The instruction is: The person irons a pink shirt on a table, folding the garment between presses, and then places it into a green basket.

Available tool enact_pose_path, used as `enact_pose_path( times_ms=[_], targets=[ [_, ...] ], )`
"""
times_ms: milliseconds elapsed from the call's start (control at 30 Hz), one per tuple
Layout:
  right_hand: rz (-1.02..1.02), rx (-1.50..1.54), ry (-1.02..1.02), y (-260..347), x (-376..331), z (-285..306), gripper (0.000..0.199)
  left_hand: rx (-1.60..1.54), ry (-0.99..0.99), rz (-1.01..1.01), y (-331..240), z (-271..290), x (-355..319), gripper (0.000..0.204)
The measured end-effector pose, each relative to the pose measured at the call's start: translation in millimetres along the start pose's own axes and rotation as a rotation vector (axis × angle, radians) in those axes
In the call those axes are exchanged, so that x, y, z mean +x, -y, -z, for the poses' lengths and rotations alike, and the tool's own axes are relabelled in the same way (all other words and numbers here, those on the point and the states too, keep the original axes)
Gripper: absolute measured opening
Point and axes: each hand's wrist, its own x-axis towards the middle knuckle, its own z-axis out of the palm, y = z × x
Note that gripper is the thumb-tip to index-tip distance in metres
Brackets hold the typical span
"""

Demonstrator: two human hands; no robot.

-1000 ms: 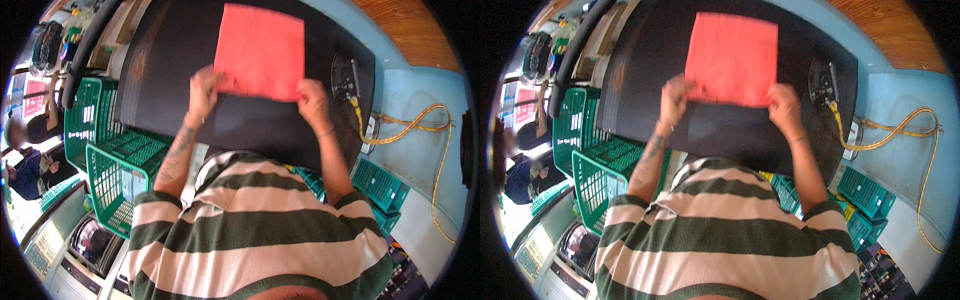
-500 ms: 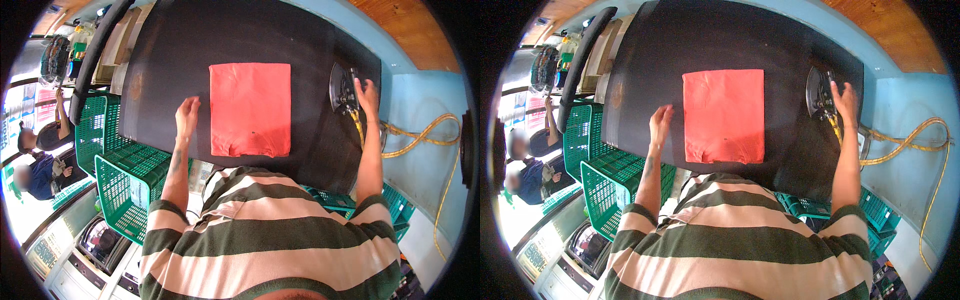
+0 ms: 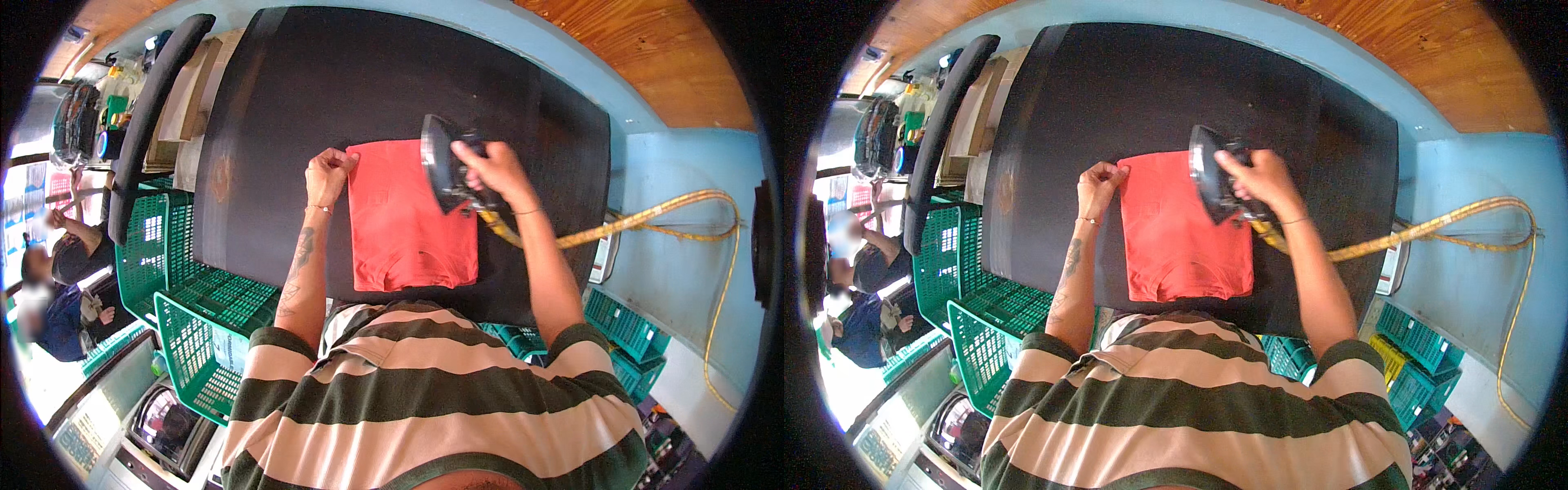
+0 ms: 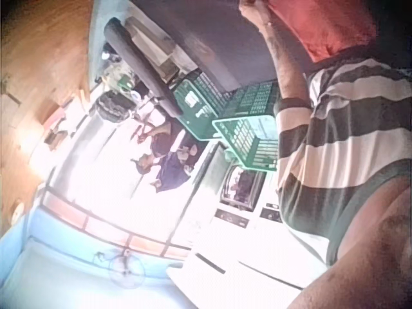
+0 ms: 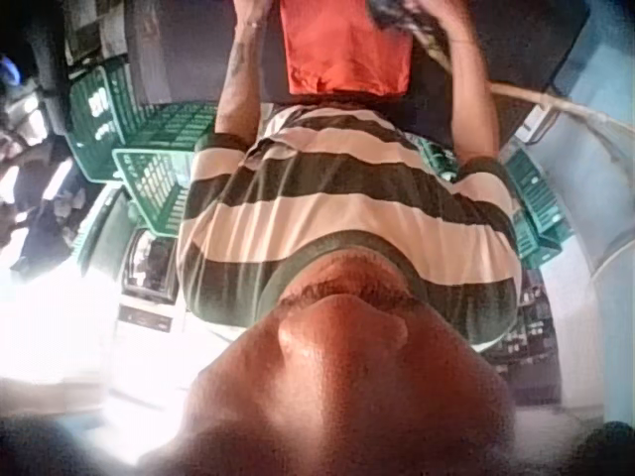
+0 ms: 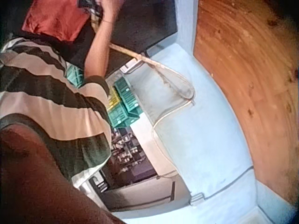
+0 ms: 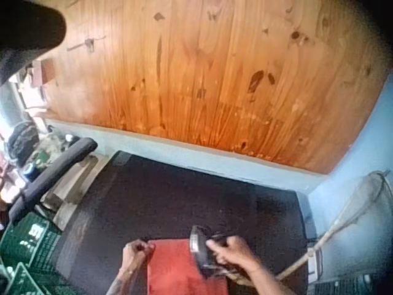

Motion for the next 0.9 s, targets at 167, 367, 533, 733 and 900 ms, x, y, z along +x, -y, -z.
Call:
enact_pose_path(
  times_ms=[167,367,533,733,900],
  targets=[
    [0.058,-0.441,-0.237,36.2,13.2,-104.5,0.067,-0.569,0.188,0.201,1.7,3.9,7.0,0.014],
    [-0.104,-0.484,-0.478,8.0,18.1,-85.7,0.075,-0.739,0.143,0.355,4.7,-2.1,27.8,0.026],
    [-0.395,-0.375,-0.573,-15.2,24.9,-37.0,0.070,-0.734,0.100,0.270,14.7,2.7,39.6,0.025],
    [-0.235,-0.117,-0.310,38.2,5.0,-56.5,0.056,-0.406,-0.052,0.046,28.4,55.4,22.3,0.013],
    [0.204,-0.333,-0.205,78.9,7.8,-160.2,0.063,0.237,0.272,-0.790,76.5,53.9,-119.9,0.021]
  ],
)
